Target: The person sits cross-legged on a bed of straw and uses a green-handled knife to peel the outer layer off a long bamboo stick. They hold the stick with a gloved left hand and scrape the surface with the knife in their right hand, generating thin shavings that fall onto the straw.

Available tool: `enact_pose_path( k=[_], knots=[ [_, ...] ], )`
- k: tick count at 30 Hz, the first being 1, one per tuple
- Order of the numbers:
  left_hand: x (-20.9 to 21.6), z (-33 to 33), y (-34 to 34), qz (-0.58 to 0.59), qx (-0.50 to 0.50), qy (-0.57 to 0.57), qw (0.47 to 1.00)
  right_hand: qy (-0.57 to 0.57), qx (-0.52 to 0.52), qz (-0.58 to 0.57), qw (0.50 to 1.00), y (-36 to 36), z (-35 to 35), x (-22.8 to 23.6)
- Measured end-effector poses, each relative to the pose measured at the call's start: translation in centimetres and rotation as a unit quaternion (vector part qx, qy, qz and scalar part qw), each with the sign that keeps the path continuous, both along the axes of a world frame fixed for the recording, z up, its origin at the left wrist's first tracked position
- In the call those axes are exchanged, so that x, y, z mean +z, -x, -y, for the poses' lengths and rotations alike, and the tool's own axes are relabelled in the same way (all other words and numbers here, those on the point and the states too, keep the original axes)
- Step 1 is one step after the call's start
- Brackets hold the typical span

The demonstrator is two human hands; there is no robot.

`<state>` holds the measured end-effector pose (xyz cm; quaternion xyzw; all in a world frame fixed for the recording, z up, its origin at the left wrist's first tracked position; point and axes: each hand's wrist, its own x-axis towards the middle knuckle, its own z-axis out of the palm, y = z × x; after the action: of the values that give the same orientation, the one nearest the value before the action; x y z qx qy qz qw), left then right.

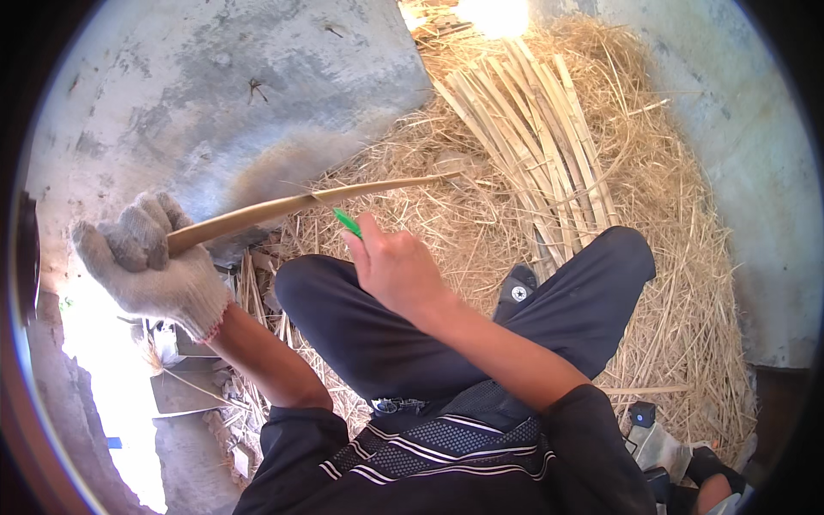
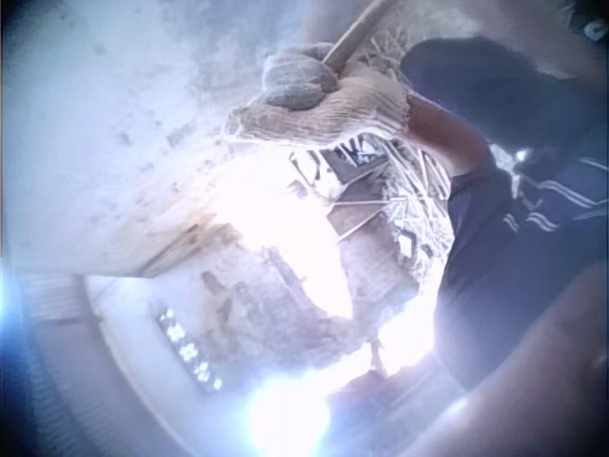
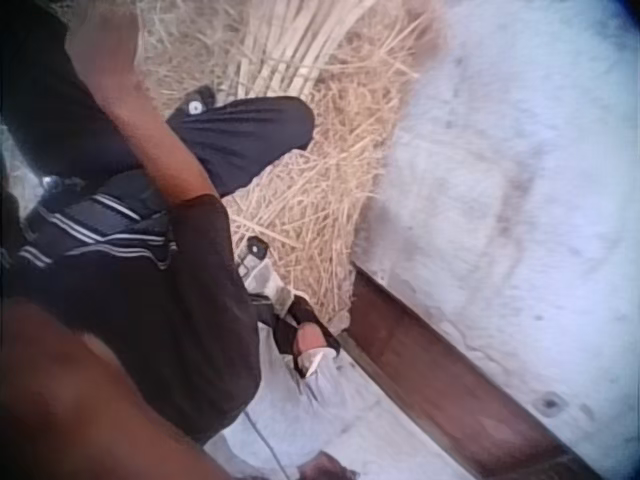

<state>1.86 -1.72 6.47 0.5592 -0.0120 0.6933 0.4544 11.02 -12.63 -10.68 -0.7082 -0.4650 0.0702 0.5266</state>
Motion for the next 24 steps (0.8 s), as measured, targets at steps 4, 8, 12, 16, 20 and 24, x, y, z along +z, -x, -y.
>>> enact_pose_path(
  k=[4, 8, 12, 16, 20, 24],
  knots=[
    [0.7, -0.2, -1.2, 0.032, 0.104, 0.080, 0.991, 0.022, -0.024, 0.000, 0.999, 1.5, -1.7, 1.2],
    [0.4, -0.1, -0.3, 0.023, 0.086, 0.061, 0.994, 0.001, 0.043, 0.006, 0.999, 3.0, -0.5, 4.8],
    [0.1, -0.4, -0.4, 0.044, 0.092, 0.057, 0.993, 0.076, -0.053, 0.095, 0.991, -0.7, -1.5, -3.2],
    [-0.4, -0.1, 0.0, 0.036, 0.005, -0.015, 0.999, 0.193, -0.058, -0.051, 0.978, -2.3, -0.2, -3.7],
    [-0.3, 0.3, -0.4, 0.017, -0.063, -0.065, 0.996, 0.056, -0.001, -0.017, 0.998, 0.5, 1.3, 1.5],
    [-0.1, -0.5, -0.4, 0.003, -0.056, -0.113, 0.992, 0.049, -0.037, 0.014, 0.998, 0.7, 0.3, 0.3]
  ],
)
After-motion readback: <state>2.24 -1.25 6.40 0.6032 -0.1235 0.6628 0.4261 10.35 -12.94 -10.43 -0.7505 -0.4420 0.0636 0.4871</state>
